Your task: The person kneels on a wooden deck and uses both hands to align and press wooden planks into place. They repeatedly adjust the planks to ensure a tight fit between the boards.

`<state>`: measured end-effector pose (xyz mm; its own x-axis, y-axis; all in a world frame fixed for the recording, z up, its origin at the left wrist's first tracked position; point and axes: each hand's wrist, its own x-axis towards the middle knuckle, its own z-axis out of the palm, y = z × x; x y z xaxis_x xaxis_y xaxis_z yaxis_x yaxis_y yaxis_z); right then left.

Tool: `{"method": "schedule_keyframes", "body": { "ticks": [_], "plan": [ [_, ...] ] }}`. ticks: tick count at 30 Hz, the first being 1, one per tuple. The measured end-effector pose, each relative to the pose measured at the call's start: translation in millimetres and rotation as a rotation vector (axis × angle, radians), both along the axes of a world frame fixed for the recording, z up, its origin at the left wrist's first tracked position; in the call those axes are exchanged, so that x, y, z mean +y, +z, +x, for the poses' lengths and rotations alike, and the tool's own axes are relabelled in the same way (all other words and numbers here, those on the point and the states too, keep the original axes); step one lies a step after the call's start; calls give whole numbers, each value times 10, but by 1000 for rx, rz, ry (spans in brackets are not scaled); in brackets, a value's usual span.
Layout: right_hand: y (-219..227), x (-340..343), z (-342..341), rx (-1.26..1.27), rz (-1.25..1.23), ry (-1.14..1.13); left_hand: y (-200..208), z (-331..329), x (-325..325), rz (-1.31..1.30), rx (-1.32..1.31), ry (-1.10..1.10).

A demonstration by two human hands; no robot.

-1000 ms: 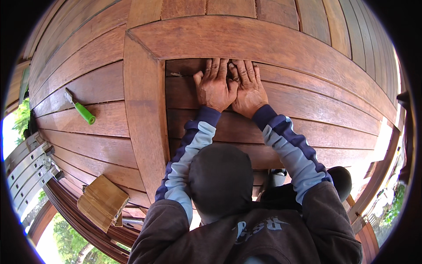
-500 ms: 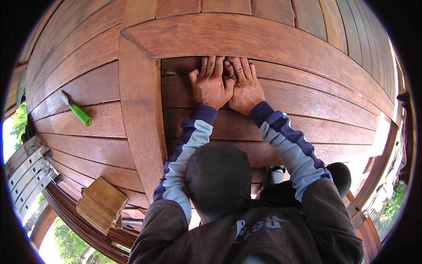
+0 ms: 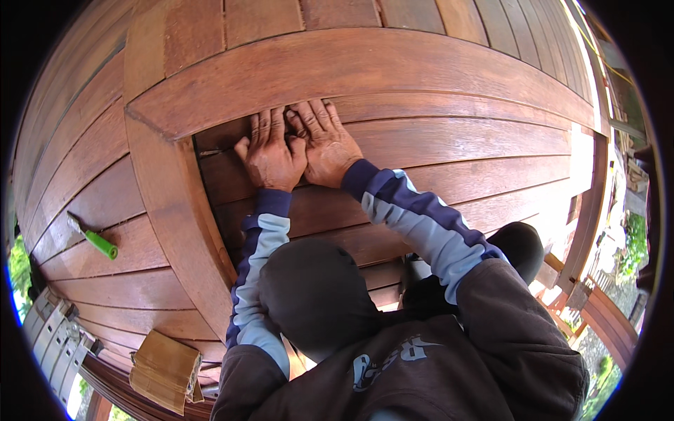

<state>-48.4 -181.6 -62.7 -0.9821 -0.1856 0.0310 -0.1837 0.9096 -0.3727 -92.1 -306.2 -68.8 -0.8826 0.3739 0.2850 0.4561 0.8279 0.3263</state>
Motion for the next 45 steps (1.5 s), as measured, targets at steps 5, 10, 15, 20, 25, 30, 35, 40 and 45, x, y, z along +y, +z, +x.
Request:
{"method": "schedule_keyframes", "body": {
  "ticks": [5, 10, 15, 20, 25, 30, 35, 40, 45],
  "plan": [
    [21, 17, -2, 21, -10, 5, -21, -12, -3, -20, 34, -17],
    [37, 21, 1, 3, -37, 17, -35, -11, -22, -66, 25, -18],
    [25, 21, 6, 33, -30, 12, -49, -8, -14, -43, 49, -12],
    [43, 28, 13, 61, -64, 3, -34, -9, -9, -53, 43, -11],
    [55, 33, 10, 44, -35, 9, -29, -8, -14, -43, 36, -19],
    [31, 30, 5, 48, -51, 15, -30, -14, -8, -16, 30, -20],
    [1, 12, 11, 12, -14, 3, -9, -3, -3, -24, 25, -13],
    [-12, -2, 16, -27, 42, -9, 3, 15, 3, 32, -9, -3],
    [-6, 6, -3, -21, 45, 11, 7, 5, -10, 55, -1, 12]
  ]
}}
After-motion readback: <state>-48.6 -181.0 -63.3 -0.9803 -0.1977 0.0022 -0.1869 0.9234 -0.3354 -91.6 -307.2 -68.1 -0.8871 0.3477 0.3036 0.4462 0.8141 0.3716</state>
